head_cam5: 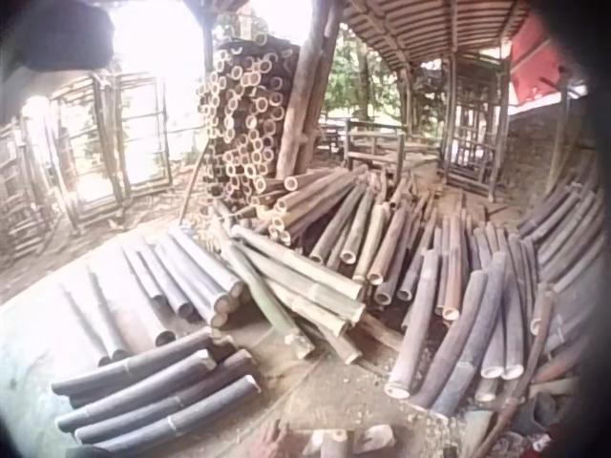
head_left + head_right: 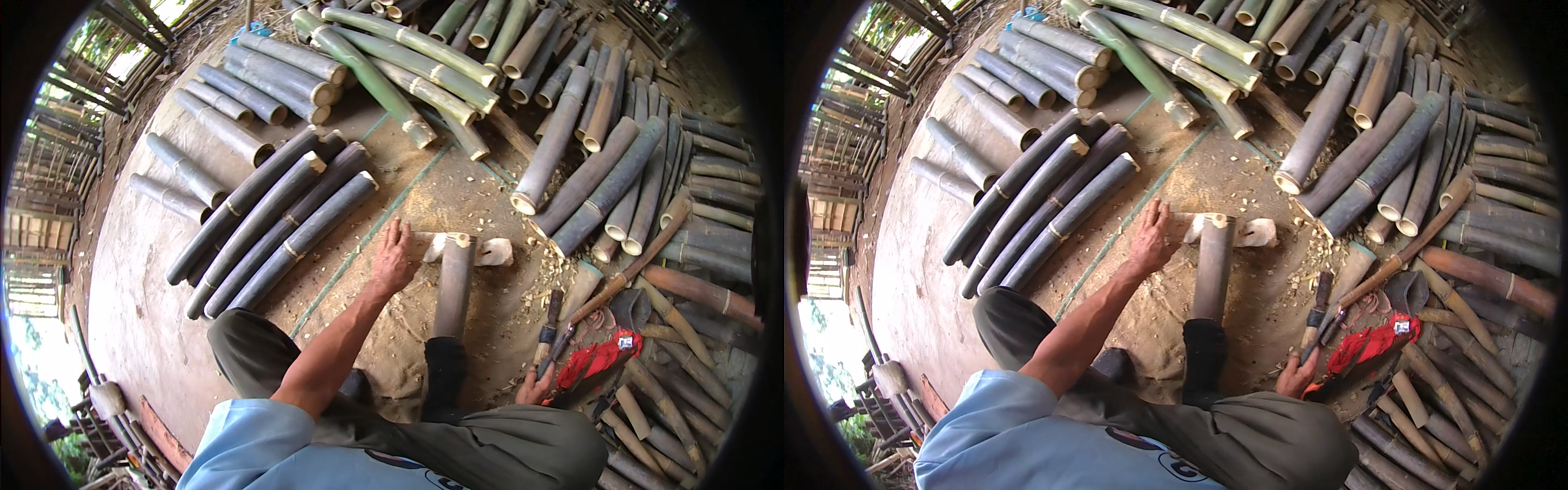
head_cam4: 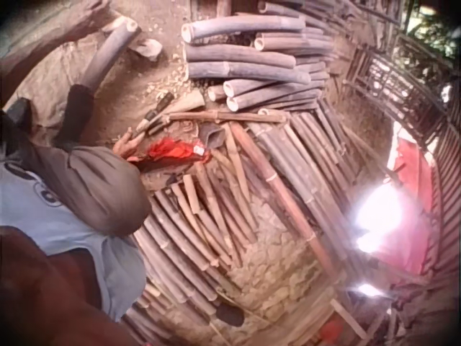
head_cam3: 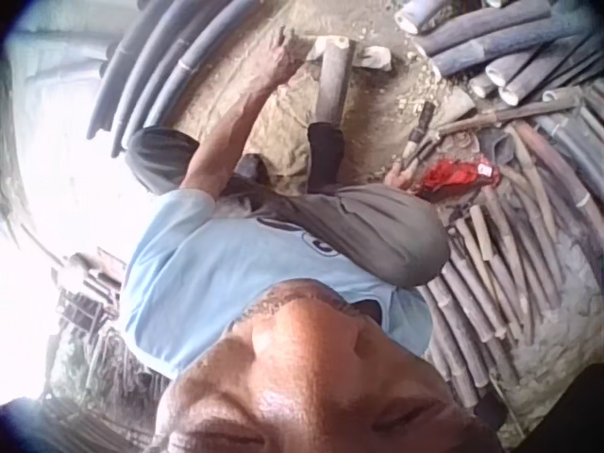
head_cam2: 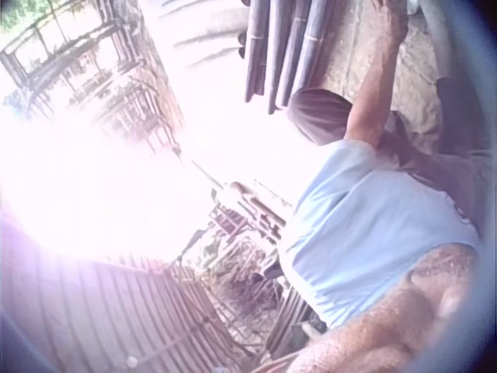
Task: The person saws a section of bamboo while sitting on the ground, then moves several other bamboo poles to the side.
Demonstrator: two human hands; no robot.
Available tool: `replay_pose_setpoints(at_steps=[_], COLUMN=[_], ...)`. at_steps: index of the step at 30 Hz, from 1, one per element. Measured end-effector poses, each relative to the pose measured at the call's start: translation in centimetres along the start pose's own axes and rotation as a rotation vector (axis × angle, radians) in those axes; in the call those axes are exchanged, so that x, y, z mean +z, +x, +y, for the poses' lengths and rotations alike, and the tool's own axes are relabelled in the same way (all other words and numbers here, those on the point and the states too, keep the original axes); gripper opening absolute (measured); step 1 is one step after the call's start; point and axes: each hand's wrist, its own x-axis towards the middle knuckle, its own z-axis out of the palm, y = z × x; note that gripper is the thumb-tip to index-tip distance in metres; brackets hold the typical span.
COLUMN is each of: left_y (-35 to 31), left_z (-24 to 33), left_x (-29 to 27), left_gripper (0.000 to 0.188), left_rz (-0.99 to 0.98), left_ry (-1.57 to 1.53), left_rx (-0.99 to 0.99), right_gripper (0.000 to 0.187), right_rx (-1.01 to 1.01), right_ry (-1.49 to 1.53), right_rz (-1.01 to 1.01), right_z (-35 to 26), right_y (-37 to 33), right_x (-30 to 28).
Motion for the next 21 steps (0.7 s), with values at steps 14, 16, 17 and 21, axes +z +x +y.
replay_pose_setpoints(at_steps=[14, 16, 17, 21], left_y=[-5.3, -6.8, -8.0, -8.0], left_z=[-10.9, -11.9, -12.7, -13.2], left_x=[-10.7, -11.3, -11.1, -11.3], left_gripper=[0.069, 0.074, 0.073, 0.058], left_rz=[0.736, 0.536, 0.544, 0.447], left_ry=[0.367, 0.352, 0.436, 0.409], left_rx=[-0.426, -0.638, -0.591, -0.614], right_gripper=[0.060, 0.061, 0.062, 0.053], right_rx=[-0.011, 0.016, 0.029, -0.049], right_ry=[-0.260, -0.261, -0.264, -0.179], right_rz=[-0.334, -0.295, -0.306, -0.275], right_z=[-6.1, -5.3, -5.4, -5.5], right_y=[2.1, 2.3, 2.3, 2.5], right_x=[7.9, 8.2, 8.7, 9.0])
